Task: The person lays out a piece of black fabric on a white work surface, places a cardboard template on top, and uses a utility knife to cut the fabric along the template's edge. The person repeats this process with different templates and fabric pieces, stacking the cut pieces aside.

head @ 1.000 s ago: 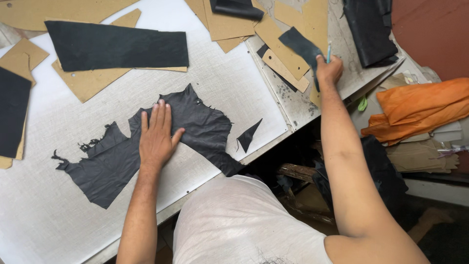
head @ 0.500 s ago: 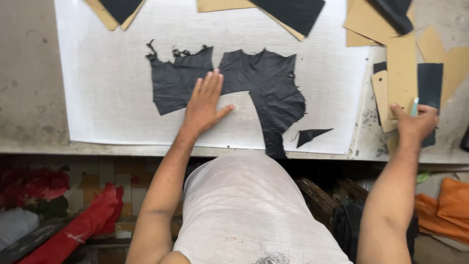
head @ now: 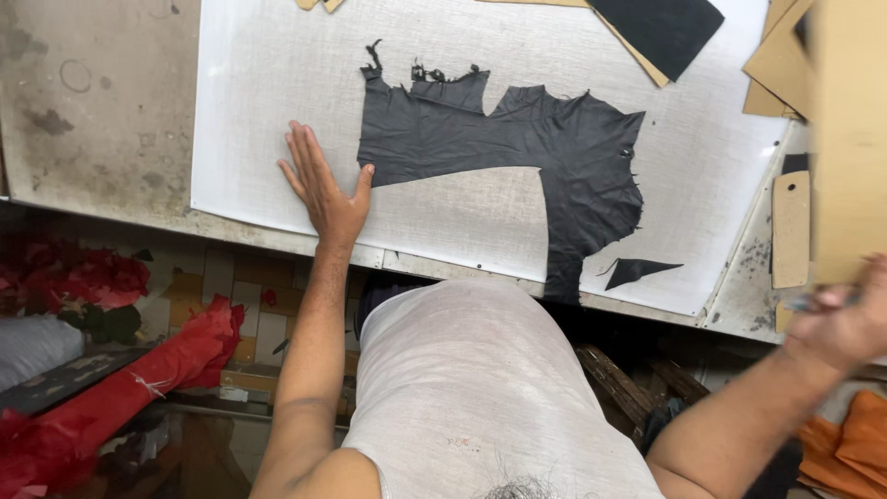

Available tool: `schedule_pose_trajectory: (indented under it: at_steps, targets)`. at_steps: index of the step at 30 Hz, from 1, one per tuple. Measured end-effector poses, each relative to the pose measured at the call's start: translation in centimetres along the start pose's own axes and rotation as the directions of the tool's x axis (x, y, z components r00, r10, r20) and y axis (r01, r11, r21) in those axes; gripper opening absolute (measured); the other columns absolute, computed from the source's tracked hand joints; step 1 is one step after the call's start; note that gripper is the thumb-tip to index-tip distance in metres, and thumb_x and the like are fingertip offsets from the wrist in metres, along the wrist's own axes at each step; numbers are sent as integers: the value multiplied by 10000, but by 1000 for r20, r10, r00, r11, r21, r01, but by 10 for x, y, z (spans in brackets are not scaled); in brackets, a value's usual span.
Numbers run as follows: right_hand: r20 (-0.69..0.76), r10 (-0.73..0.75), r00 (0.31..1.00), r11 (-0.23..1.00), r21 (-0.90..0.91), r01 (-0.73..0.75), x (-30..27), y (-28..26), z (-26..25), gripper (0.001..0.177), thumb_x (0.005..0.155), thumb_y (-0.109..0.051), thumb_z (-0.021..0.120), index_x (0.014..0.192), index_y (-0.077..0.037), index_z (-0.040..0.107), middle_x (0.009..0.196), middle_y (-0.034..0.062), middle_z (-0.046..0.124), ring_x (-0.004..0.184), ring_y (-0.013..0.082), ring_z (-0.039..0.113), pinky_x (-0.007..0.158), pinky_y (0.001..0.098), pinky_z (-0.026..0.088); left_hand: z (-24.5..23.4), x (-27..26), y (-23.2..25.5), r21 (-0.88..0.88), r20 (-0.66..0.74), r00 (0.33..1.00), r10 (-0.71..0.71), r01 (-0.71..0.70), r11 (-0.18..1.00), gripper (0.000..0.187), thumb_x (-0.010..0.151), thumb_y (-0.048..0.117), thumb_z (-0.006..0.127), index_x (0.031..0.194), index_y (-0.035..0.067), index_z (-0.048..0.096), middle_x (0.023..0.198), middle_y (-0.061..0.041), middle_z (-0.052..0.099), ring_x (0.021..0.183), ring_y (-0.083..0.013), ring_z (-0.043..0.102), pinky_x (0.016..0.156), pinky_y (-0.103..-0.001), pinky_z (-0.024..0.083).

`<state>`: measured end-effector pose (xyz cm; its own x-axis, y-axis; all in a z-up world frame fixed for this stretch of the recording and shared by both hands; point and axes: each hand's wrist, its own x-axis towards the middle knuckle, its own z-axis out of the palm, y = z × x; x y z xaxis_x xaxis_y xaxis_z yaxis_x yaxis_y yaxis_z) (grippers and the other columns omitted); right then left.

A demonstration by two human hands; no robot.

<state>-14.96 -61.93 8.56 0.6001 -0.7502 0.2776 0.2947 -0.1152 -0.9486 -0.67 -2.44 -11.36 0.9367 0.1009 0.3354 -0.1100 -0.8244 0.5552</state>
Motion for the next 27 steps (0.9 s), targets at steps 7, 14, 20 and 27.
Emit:
schedule_pose_trajectory:
  at_steps: [7, 14, 20, 27]
  targets:
    - [651, 352, 672, 870, -492, 21, -79, 87, 225, 304, 947, -98, 803, 1234, -31, 729, 1025, 63, 750, 860, 91, 694, 744, 246, 574, -10, -20, -9, -257, -51, 995, 82, -92, 962, 818, 1039, 204, 688, 1686, 172, 189, 1785, -82, 219, 1680, -307, 184, 1402, -606, 95]
    - [763, 260, 593, 768, -535, 353, -80, 112, 278, 409, 889, -122, 855, 1258, -24, 708, 997, 83, 740, 891, 140, 701, 790, 296, 561, -8, -19, 13, 39, 93, 973, 213, -218, 975, 292, 1016, 217, 734, 1308, 221, 739, 1534, -1, 571, 1505, -255, 394, 1274, -595, 158]
    - [684, 275, 676, 707, -620, 340, -70, 116, 247, 271, 892, -112, 851, 1149, -79, 773, 916, 25, 691, 770, 105, 614, 704, 268, 514, -1, -15, 18, 6, 19, 985, 171, -171, 985, 187, 1004, 186, 762, 1186, 223, 786, 1424, 6, 677, 1461, -237, 467, 1275, -551, 214]
    - [674, 289, 680, 717, -623, 313, -81, 125, 231, 196, 955, -113, 787, 1147, -143, 814, 840, -13, 661, 730, 72, 581, 661, 238, 484, 2, -14, 25, -10, 29, 988, 150, -149, 989, 175, 994, 176, 771, 1163, 217, 785, 1412, 13, 684, 1449, -259, 473, 1252, -534, 211]
